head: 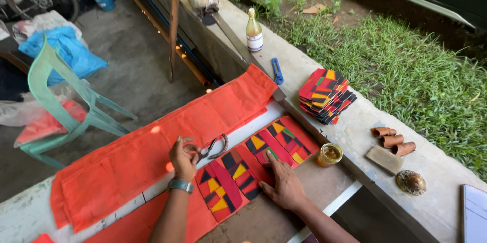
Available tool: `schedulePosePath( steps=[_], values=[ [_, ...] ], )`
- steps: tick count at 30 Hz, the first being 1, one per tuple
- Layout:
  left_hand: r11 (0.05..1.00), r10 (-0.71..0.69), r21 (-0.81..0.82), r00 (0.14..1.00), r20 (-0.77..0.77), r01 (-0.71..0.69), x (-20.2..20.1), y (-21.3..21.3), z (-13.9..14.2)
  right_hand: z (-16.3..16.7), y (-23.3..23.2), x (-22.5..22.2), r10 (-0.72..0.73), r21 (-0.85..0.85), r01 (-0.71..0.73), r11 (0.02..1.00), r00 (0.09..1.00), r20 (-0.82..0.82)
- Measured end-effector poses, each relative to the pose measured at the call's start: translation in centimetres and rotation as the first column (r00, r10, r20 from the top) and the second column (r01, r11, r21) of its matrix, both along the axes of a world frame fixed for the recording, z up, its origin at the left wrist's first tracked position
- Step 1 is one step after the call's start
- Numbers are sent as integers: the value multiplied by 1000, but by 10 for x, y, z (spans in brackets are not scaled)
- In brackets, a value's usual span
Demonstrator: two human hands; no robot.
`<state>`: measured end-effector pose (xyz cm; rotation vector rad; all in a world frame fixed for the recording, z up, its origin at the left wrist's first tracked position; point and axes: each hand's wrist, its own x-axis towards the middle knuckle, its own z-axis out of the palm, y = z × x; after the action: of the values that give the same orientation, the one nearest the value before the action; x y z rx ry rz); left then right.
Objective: The person repeatedly picks small patterned fabric squares, applies adhesive from a small jar using a finger, and presses each square onto a long orange fabric strip laid on a wooden workbench. The person continues this one-at-a-time process, building a patterned row along the strip.
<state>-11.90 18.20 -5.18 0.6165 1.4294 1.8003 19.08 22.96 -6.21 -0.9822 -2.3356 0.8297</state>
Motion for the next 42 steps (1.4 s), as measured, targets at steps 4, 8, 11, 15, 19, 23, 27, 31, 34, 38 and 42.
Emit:
schedulePosePath(
  steps=[4, 8, 11, 15, 19, 23, 27, 31, 34, 38, 42],
  values=[
    [962, -190, -200, 982, 12, 188, 8, 20, -1, -4, 1, 2, -11, 45, 13, 999, 999, -48],
    [979, -135, 176, 971, 199, 100, 18, 44, -1, -6, 1, 7, -8, 38, 10, 999, 998, -58],
    [971, -226, -81, 974, -22, 224, 32, 52, -5, -5, 2, 9, 1, 42, 2, 999, 999, -52],
    [969, -195, 191, 959, 205, 156, 42, 55, -6, -2, 2, 8, -7, 1, 7, 1000, 1000, -28],
    [979, -113, 180, 991, 65, 100, 66, 46, -16, -4, 1, 8, -17, 20, 17, 1000, 1000, 13],
    [981, -24, 193, 989, 147, -5, 85, 34, -23, -9, 3, 10, -2, 53, 3, 999, 1000, -27],
    [990, -31, 138, 997, 69, 21, 108, 22, -24, -12, 5, 10, 14, 25, -12, 1000, 995, -94],
    [999, -42, 7, 998, -56, 43, 134, 9, -29, -12, 6, 10, 11, 2, -11, 1000, 993, -117],
    [995, -28, 92, 996, -83, 36, 152, -2, -35, -12, 7, 9, 0, -11, -1, 1000, 990, -139],
    [983, -104, 129, 974, -202, 132, 168, -17, -37, -12, 8, 8, 18, -3, -19, 1000, 986, -168],
    [995, -88, 41, 996, 2, 87, 164, -28, -30, -14, 9, 7, 3, -15, -5, 1000, 988, -155]
  ],
)
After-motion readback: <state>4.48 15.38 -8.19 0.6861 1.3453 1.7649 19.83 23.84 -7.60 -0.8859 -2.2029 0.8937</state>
